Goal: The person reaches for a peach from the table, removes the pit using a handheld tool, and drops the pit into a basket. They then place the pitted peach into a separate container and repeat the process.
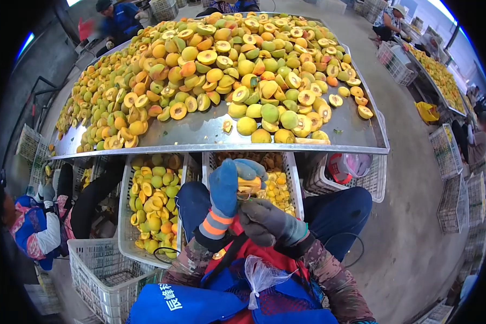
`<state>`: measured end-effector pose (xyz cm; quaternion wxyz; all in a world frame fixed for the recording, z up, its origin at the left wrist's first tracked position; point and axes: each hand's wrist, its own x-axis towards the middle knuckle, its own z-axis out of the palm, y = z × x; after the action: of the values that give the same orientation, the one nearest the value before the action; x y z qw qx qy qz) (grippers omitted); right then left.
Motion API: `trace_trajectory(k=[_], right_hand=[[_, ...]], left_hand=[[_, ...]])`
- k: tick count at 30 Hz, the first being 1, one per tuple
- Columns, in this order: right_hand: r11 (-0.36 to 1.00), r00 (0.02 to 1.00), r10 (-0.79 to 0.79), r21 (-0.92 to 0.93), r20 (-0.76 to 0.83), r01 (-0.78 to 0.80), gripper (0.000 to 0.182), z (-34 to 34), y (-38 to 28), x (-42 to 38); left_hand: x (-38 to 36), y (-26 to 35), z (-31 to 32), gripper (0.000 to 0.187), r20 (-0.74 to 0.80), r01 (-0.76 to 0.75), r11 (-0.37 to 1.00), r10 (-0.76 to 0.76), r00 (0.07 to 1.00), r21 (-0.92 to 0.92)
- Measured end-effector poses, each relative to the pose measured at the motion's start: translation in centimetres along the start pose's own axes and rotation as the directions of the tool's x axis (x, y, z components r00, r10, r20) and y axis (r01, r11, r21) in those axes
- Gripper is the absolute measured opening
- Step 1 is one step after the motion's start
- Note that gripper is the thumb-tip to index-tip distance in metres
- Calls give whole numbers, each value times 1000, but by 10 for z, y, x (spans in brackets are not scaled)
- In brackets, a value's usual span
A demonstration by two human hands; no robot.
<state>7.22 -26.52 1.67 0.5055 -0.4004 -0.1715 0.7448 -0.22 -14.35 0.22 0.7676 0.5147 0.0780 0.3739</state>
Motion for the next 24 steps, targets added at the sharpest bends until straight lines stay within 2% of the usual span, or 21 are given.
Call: trace_trajectory(k=[2, 4, 6, 7, 8, 9, 10, 11, 12, 13, 14, 15, 16, 17, 18, 19, 20, 21, 22, 23, 24], right_hand=[[973, 977, -37, 231, 210, -12, 33, -10, 2, 4], [980, 979, -26, 198, 203, -15, 33, -12, -2, 8], [947, 937, -269, -115, 221, 299, 31, -9, -6, 14], [954, 935, -244, -108, 258, 278, 31, -26, -4, 22], [951, 931, -250, -115, 267, 288, 31, -44, -1, 25], [973, 955, -227, -7, 192, 233, 33, -60, 6, 23], [978, 975, -189, 108, 121, 176, 34, -71, 11, 22], [999, 998, 7, -40, -57, -10, 39, -79, 8, 26], [999, 999, 2, -41, -52, -4, 39, -89, 18, 33], [999, 951, 48, -4, -304, -52, 41, -102, 38, 41], [995, 839, 101, 50, -534, -88, 42, -108, 48, 46], [983, 822, 165, 159, -545, -91, 41, -111, 47, 44], [983, 824, 162, 160, -543, -87, 41, -111, 49, 44], [999, 838, 35, 18, -545, -30, 42, -110, 52, 45], [993, 842, -79, -117, -534, 18, 43, -107, 58, 45], [994, 841, -70, -113, -536, 11, 43, -102, 64, 45], [996, 850, -38, -88, -526, -10, 37, -97, 66, 49], [997, 856, -15, -68, -517, -23, 32, -91, 64, 55], [998, 859, 9, -47, -511, -38, 29, -87, 62, 59], [984, 855, -28, -165, -518, -68, 29, -76, 53, 52], [979, 883, -115, -205, -456, 22, 29, -79, 63, 49]], left_hand=[[5, 9, 9, 46, -80, 300, 900, -341, 937, -316], [10, 4, 3, 47, -42, 321, 877, -359, 933, -358], [10, -11, -11, 48, -123, 419, 702, -581, 805, -577], [7, -13, -21, 51, -197, 366, 840, -469, 861, -400], [1, -16, -38, 50, -264, 78, 910, 36, 964, 407], [0, 8, -62, 44, -337, 150, 959, -228, 913, -242], [-17, -5, -114, 35, -417, 50, 919, 128, 900, 391], [-25, 32, -125, 32, -508, 258, 923, -82, 857, 286], [-38, 47, -158, 30, -559, 471, 612, -57, 827, 635], [-59, 49, -199, 29, -513, 512, 298, -82, 854, 805], [-78, 48, -228, 29, -476, 473, -54, -125, 871, 879], [-91, 48, -232, 29, -476, 472, -58, -126, 870, 879], [-94, 52, -226, 29, -301, 302, -318, 55, 952, 899], [-84, 55, -224, 28, -52, 145, -575, 174, 983, 805], [-64, 50, -224, 28, -102, 161, -246, 236, 966, 956], [-29, 43, -197, 29, -189, 162, 119, 271, 944, 980], [0, 27, -182, 30, -311, 206, 467, 160, 937, 860], [34, 11, -163, 35, -237, 194, 241, 167, 957, 951], [67, 15, -113, 36, -237, 229, 149, 38, 971, 962], [96, 4, -92, 45, -217, 248, 286, -136, 967, 926], [125, -32, -97, 54, -67, 77, 147, -74, 995, 986]])
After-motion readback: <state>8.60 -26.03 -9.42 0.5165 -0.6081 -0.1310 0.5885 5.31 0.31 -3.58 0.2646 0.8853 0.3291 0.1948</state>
